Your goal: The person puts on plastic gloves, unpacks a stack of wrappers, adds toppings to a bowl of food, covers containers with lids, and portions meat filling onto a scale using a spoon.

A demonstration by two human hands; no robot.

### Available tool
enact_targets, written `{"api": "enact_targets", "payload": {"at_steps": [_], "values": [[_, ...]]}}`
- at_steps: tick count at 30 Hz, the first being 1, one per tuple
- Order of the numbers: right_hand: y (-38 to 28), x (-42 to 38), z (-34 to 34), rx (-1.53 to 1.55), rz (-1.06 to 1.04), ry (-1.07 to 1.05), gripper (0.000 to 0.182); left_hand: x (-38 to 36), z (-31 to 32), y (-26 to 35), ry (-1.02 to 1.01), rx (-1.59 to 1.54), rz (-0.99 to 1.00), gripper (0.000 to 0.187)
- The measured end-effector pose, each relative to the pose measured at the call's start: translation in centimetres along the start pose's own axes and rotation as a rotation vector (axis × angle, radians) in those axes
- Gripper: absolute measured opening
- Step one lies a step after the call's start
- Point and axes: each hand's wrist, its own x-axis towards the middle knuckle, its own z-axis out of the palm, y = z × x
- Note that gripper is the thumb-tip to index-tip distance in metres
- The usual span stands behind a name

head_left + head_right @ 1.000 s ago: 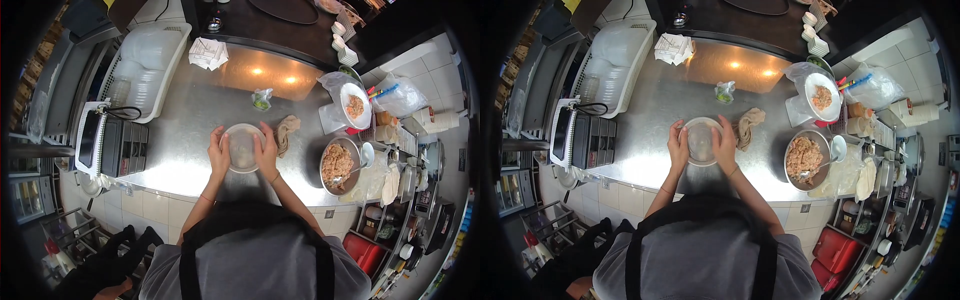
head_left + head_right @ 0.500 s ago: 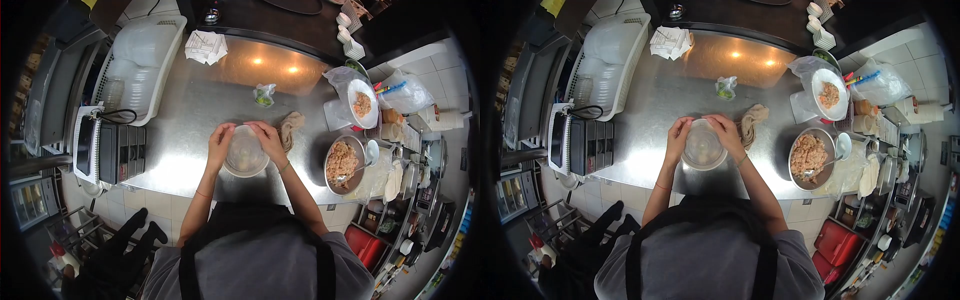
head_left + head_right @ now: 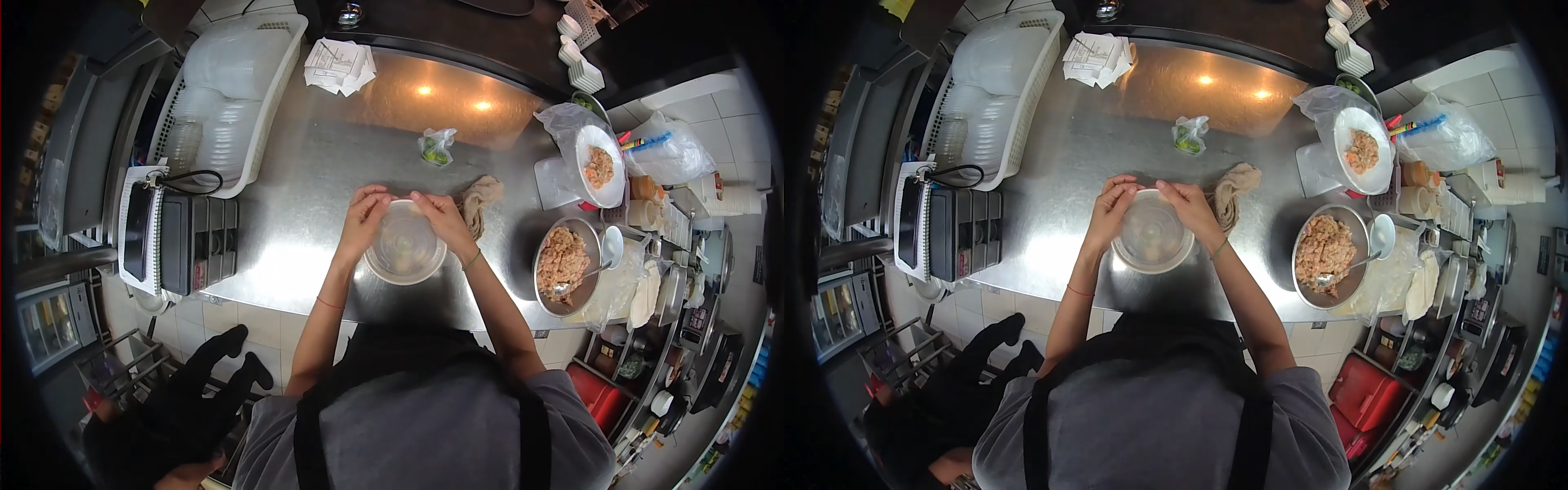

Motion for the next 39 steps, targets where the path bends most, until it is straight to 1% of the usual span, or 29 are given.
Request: {"api": "enact_targets", "payload": {"at_steps": [1,2,4,5,7,8,9,10,11,13,14,15,18,21,24,25,27,28,29,30,32,33,35,36,37,39], "values": [[0.3,0.2,-0.2,-0.029,0.024,-0.009,0.034,-0.2,0.3,-0.2,0.017,0.018,0.014,0.022],[0.3,0.3,-0.4,-0.059,0.047,-0.018,0.034,-0.3,0.6,-0.5,0.074,0.046,0.073,0.022],[-0.7,0.4,-0.4,-0.262,-0.02,0.033,0.03,-0.5,1.2,-1.0,0.193,0.102,0.192,0.022],[-1.2,0.2,-0.3,-0.362,-0.053,0.059,0.028,-1.0,1.3,-1.1,0.254,0.182,0.215,0.021],[-1.8,-0.3,-0.4,-0.398,-0.486,0.345,0.024,-2.2,1.4,-1.0,0.378,0.344,0.268,0.022],[-2.3,-0.4,-0.6,-0.408,-0.708,0.482,0.023,-2.8,1.7,-1.0,0.454,0.246,0.199,0.023],[-1.5,-0.4,-2.2,-0.866,-0.911,0.643,0.021,-3.6,1.9,-1.2,0.524,0.15,0.129,0.025],[-1.8,-1.6,-3.2,-1.015,-0.838,0.676,0.018,-4.2,2.1,-1.6,0.585,0.055,0.058,0.029],[-1.9,-3.6,-3.9,-1.165,-0.756,0.712,0.015,-4.4,1.5,-2.6,0.551,0.101,0.117,0.038],[-1.1,-6.8,-5.8,-1.123,-0.483,0.613,0.011,-6.0,1.4,0.3,0.436,0.024,0.01,0.042],[0.2,-7.6,-6.8,-0.923,-0.308,0.484,0.009,-6.5,1.4,1.4,0.375,-0.011,-0.04,0.045],[1.4,-8.1,-7.4,-0.717,-0.14,0.356,0.007,-6.5,1.4,0.9,0.324,0.014,-0.006,0.052],[4.3,-7.8,-4.6,0.055,-0.314,0.379,0.007,-6.7,2.2,1.2,0.09,-0.057,-0.065,0.057],[2.9,-8.4,-1.8,0.401,-0.172,0.473,0.007,-6.5,3.8,0.7,0.097,-0.2,-0.12,0.06],[4.3,-10.0,-0.6,0.323,-0.158,0.379,0.01,-7.0,4.9,0.8,0.134,-0.257,-0.107,0.062],[4.1,-10.6,-1.0,0.263,-0.151,0.295,0.008,-6.9,4.9,0.6,0.123,-0.265,-0.103,0.063],[5.1,-10.5,-2.9,0.128,-0.208,0.374,0.007,-7.1,4.3,0.0,0.105,-0.275,-0.102,0.063],[5.0,-10.4,-3.9,0.061,-0.235,0.412,0.007,-7.2,3.9,0.5,0.087,-0.238,-0.139,0.065],[4.8,-10.4,-5.2,-0.054,-0.157,0.493,0.016,-7.3,3.5,1.2,0.069,-0.203,-0.172,0.066],[3.3,-10.6,-5.1,-0.423,-0.266,0.66,0.018,-7.3,3.3,2.1,0.051,-0.169,-0.204,0.067],[0.2,-11.2,-4.3,-1.186,-0.465,0.957,0.023,-7.7,3.6,3.5,0.175,0.424,0.136,0.061],[0.5,-11.2,-3.9,-0.893,-0.45,0.793,0.031,-7.9,3.7,4.2,0.238,0.718,0.315,0.058],[-1.5,-11.5,-1.4,-0.296,-0.55,0.506,0.033,-8.2,4.6,6.0,0.089,0.896,0.431,0.05],[-2.9,-12.0,-0.1,-0.423,-0.646,0.38,0.034,-8.3,5.4,6.5,0.004,0.981,0.495,0.047],[-4.3,-12.7,0.9,-0.556,-0.733,0.269,0.035,-8.5,6.5,6.5,-0.039,0.974,0.561,0.036],[-6.4,-14.0,1.5,-0.659,-0.619,0.123,0.038,-7.9,9.1,6.8,-0.016,0.574,0.363,0.034]]}}
